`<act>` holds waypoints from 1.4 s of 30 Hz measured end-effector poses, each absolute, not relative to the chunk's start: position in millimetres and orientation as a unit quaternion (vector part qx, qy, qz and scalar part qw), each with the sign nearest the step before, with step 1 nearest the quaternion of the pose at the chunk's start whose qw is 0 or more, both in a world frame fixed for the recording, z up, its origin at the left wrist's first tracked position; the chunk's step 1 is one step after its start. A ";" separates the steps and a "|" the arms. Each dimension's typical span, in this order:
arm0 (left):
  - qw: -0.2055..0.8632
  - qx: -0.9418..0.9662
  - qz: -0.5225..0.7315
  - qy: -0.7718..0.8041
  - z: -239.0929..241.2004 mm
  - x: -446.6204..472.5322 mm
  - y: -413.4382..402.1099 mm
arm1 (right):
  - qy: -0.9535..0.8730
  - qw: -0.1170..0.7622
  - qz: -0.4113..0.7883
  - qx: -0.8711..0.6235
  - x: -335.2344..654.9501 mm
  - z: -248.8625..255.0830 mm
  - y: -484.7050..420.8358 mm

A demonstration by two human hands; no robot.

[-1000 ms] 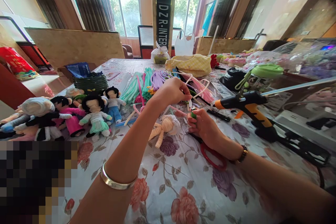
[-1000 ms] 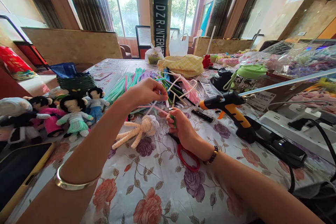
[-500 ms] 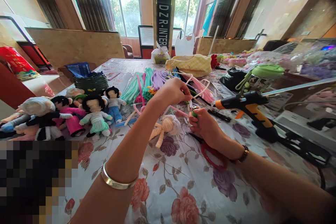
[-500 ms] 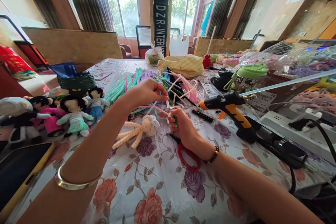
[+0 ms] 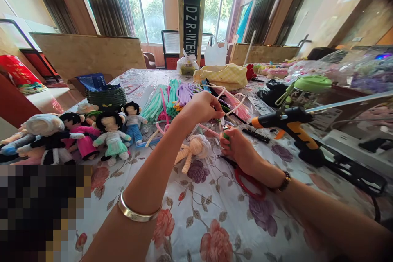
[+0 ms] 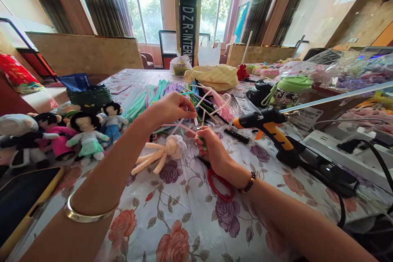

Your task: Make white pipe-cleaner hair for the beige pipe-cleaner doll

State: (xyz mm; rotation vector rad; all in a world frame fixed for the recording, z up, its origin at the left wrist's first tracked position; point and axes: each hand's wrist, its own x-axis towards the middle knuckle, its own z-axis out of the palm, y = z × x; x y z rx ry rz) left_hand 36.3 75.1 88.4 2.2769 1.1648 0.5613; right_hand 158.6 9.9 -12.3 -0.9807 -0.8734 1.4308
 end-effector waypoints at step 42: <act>0.367 0.834 0.208 0.357 88.9 -7.2 97.6 | -0.765 -0.033 0.075 -0.639 216.2 30.2 -16.4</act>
